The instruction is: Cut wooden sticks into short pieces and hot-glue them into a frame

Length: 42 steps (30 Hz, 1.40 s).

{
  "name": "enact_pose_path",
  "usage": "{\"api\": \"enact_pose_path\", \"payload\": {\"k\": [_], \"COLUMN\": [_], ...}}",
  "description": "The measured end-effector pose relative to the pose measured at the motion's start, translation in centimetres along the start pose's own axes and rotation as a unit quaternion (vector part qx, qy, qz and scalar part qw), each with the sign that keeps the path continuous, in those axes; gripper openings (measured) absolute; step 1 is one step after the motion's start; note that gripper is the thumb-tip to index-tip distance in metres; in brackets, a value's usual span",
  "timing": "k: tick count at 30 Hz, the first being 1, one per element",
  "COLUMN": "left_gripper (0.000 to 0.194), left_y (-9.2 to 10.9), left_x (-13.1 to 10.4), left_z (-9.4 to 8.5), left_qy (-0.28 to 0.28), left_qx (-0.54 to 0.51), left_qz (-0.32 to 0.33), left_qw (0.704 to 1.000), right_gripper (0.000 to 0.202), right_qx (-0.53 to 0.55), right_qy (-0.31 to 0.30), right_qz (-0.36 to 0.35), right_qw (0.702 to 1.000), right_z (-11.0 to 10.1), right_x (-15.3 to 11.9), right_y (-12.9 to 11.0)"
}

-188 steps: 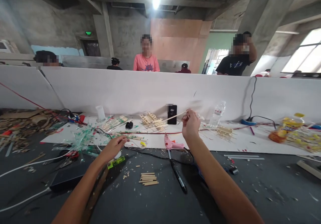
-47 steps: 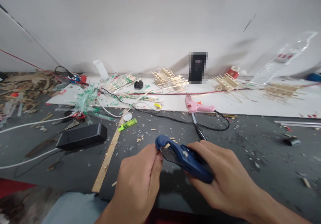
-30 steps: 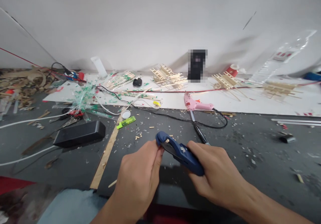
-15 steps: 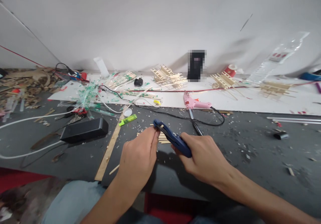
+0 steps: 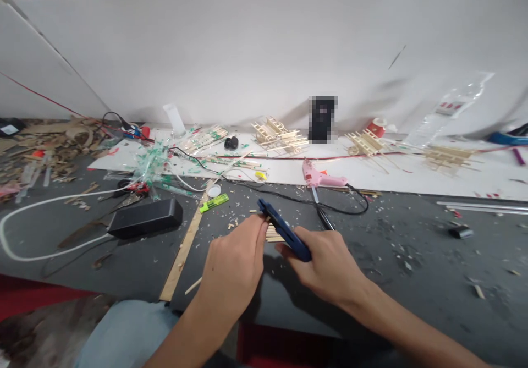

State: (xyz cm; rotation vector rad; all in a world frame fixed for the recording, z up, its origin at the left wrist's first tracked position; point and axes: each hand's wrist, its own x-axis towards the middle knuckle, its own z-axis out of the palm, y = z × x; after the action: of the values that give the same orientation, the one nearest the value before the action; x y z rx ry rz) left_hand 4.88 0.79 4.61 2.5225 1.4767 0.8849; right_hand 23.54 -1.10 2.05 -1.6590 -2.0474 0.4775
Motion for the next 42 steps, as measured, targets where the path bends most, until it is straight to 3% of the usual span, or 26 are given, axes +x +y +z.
{"api": "enact_pose_path", "payload": {"k": [8, 13, 17, 20, 25, 31, 36, 42], "left_gripper": [0.022, 0.02, 0.019, 0.029, 0.018, 0.023, 0.02, 0.021], "left_y": [0.2, 0.2, 0.1, 0.3, 0.5, 0.2, 0.0, -0.3], "left_x": [-0.5, -0.9, -1.1, -0.8, -0.6, -0.9, -0.9, -1.1], "left_z": [-0.3, -1.0, -1.2, -1.1, -1.3, -1.2, -1.1, -1.4], "left_qy": [0.034, 0.084, 0.069, 0.034, 0.003, -0.054, -0.055, -0.063], "left_qx": [-0.092, -0.183, -0.302, -0.374, -0.406, -0.452, -0.439, -0.433], "left_qz": [0.003, -0.033, -0.072, -0.1, -0.13, -0.156, -0.139, -0.127], "left_qw": [0.995, 0.979, 0.948, 0.921, 0.905, 0.877, 0.886, 0.89], "right_gripper": [0.046, 0.042, 0.046, 0.046, 0.034, 0.083, 0.091, 0.103], "right_qx": [0.166, 0.205, 0.231, 0.216, 0.186, 0.169, 0.207, 0.194], "right_qy": [-0.059, -0.093, -0.119, -0.114, -0.108, -0.159, -0.179, -0.152], "right_qz": [0.013, -0.003, -0.029, -0.076, -0.137, -0.146, -0.137, -0.165], "right_qw": [0.984, 0.974, 0.965, 0.967, 0.967, 0.962, 0.952, 0.955], "right_z": [-0.9, -1.5, -2.0, -2.1, -2.1, -2.6, -2.7, -2.2], "right_x": [0.5, -0.3, -0.9, -1.0, -1.5, -2.4, -2.2, -2.4], "right_y": [0.2, 0.2, 0.0, -0.4, -0.9, -0.4, -0.1, 0.0]}}
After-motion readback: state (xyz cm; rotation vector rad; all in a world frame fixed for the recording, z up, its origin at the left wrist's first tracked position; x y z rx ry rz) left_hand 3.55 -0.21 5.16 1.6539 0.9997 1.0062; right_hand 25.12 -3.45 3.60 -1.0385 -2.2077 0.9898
